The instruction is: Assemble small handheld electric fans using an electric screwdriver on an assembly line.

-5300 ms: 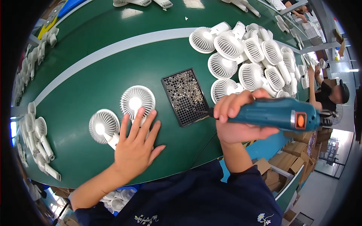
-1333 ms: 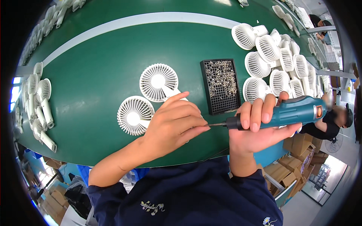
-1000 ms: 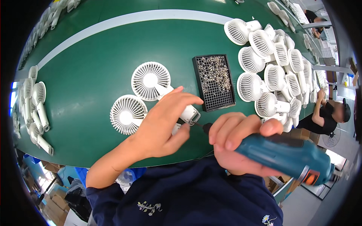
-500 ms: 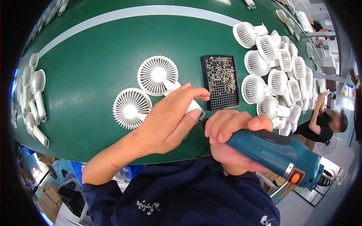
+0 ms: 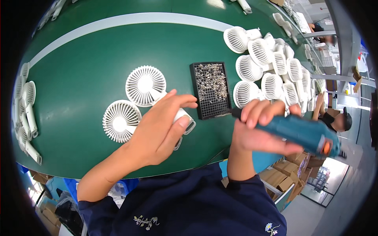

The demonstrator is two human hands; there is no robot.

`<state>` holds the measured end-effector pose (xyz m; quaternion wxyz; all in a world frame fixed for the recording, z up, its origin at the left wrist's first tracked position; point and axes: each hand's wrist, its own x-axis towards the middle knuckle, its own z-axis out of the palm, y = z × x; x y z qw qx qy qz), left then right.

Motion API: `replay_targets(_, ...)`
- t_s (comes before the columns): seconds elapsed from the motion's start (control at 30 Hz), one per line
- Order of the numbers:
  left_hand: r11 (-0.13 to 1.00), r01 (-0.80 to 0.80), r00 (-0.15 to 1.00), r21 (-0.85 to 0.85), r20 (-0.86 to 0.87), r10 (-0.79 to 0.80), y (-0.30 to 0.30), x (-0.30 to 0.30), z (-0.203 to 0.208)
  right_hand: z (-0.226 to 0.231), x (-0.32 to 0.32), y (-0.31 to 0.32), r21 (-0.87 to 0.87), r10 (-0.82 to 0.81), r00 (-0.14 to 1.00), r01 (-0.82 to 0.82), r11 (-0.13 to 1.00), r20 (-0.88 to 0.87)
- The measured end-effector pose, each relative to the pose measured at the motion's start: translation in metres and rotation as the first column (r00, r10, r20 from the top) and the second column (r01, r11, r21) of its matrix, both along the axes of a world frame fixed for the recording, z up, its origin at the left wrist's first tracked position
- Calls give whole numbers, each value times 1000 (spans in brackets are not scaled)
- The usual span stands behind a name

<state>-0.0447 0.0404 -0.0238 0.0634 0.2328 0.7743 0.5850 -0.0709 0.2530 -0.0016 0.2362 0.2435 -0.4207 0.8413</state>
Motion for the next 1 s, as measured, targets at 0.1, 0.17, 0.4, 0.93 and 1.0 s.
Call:
replay_targets(0.1, 999, -45, 999, 6, -1, 45, 1, -1, -5, -9, -19, -2, 83, -184, 974, 174, 981, 131)
replay_targets(0.17, 997, -73, 997, 2, 4, 73, 3, -4, -5, -21, -22, 2, 93, -151, 976, 138, 986, 158)
replay_targets(0.4, 996, -61, 998, -62, -3, 61, 4, -4, -2, -30, -27, -1, 87, -99, 978, 84, 993, 183)
replay_targets(0.93, 995, -37, 978, -89, -207, 18, 4, -1, -8, 11, 14, -21, -153, 246, 946, -216, 964, 213)
replay_targets(1.0, 994, -38, 978, -99, -208, 17, 4, 0, -8, 9, 15, -21, -153, 249, 944, -220, 964, 215)
